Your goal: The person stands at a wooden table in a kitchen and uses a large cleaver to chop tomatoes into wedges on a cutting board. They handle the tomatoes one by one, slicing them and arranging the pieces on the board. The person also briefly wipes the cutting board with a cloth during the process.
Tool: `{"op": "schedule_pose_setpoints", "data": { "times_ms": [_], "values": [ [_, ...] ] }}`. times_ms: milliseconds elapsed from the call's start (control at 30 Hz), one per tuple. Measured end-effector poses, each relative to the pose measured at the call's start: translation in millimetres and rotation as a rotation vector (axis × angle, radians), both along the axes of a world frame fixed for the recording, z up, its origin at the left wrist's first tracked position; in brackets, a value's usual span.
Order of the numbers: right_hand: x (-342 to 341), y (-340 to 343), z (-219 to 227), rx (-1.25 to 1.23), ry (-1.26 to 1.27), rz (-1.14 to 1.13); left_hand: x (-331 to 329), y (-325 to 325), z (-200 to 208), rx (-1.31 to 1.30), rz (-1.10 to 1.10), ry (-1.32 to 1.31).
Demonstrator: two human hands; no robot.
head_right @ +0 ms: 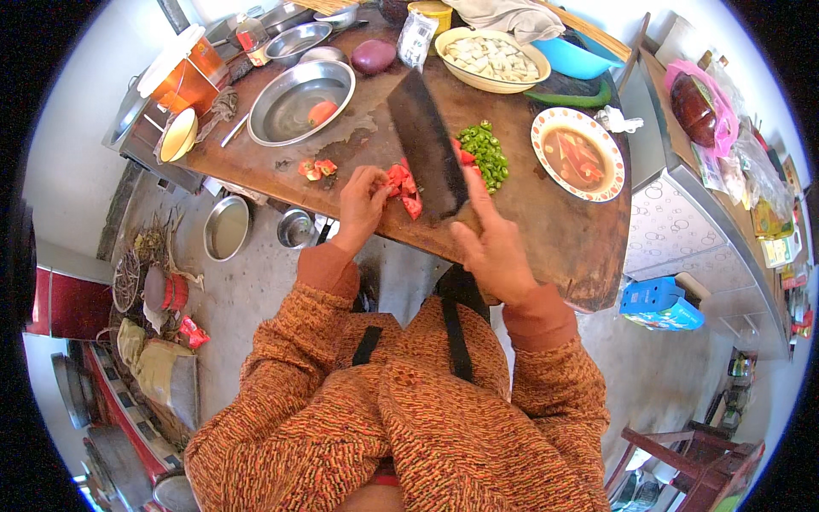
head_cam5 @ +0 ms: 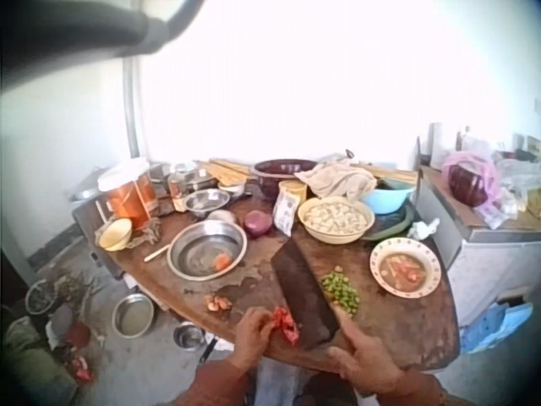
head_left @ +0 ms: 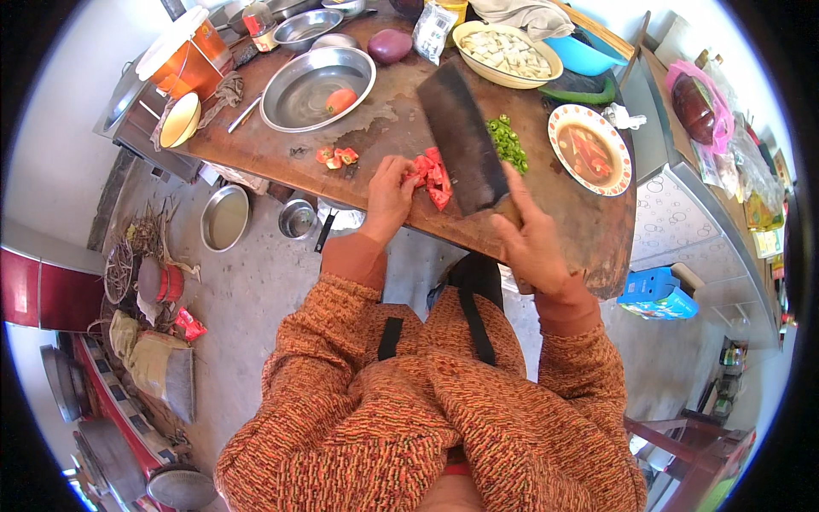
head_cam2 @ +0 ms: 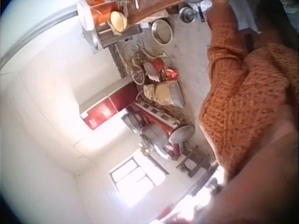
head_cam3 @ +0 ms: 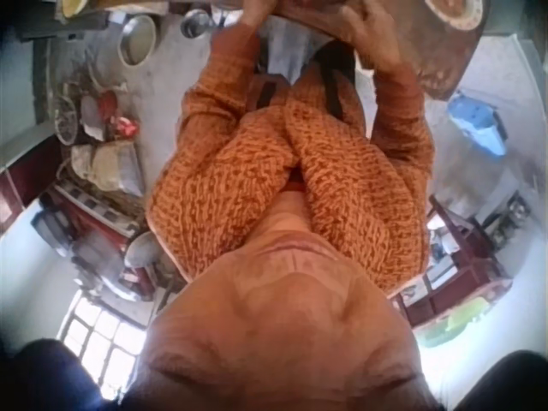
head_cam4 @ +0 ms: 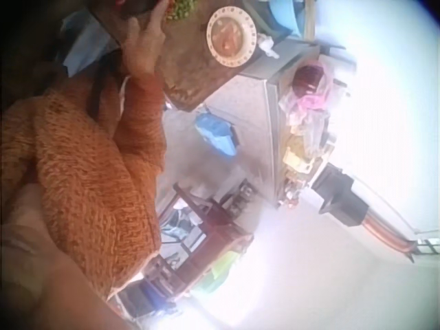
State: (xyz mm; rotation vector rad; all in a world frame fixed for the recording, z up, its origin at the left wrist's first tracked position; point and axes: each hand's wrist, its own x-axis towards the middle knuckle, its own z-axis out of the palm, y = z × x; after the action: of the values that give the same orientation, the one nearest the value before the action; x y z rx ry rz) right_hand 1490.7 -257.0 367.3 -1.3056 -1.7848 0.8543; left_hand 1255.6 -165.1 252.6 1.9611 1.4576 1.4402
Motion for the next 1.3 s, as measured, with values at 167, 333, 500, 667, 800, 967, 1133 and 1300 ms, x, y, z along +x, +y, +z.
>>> {"op": "schedule_pose_setpoints", "data": {
  "times_ms": [167,333,500,667,800,967,1133,1300],
  "values": [
    [33,-14,2,0.044,0.109,-0.186,21,32,11,0.040,0.050,0.256],
    [47,-32,5,-0.092,0.303,-0.290,39,58,20,-0.160,0.054,0.578],
    [50,-40,-1,-0.027,0.257,-0.299,56,82,41,-0.431,0.028,0.762],
    [45,-44,1,-0.029,0.277,-0.294,57,85,39,-0.368,0.131,0.609],
    [42,-46,-2,-0.082,0.304,-0.237,30,85,55,-0.381,0.105,0.402],
    [22,-50,-4,-0.205,0.173,-0.078,-37,65,66,-0.207,0.120,0.150],
    [-1,-43,-23,-0.187,-0.021,0.132,-63,-2,46,-0.101,0.193,0.220],
    [-11,-33,-26,-0.204,-0.132,0.214,-45,-41,16,-0.068,0.145,0.199]
  ]
}}
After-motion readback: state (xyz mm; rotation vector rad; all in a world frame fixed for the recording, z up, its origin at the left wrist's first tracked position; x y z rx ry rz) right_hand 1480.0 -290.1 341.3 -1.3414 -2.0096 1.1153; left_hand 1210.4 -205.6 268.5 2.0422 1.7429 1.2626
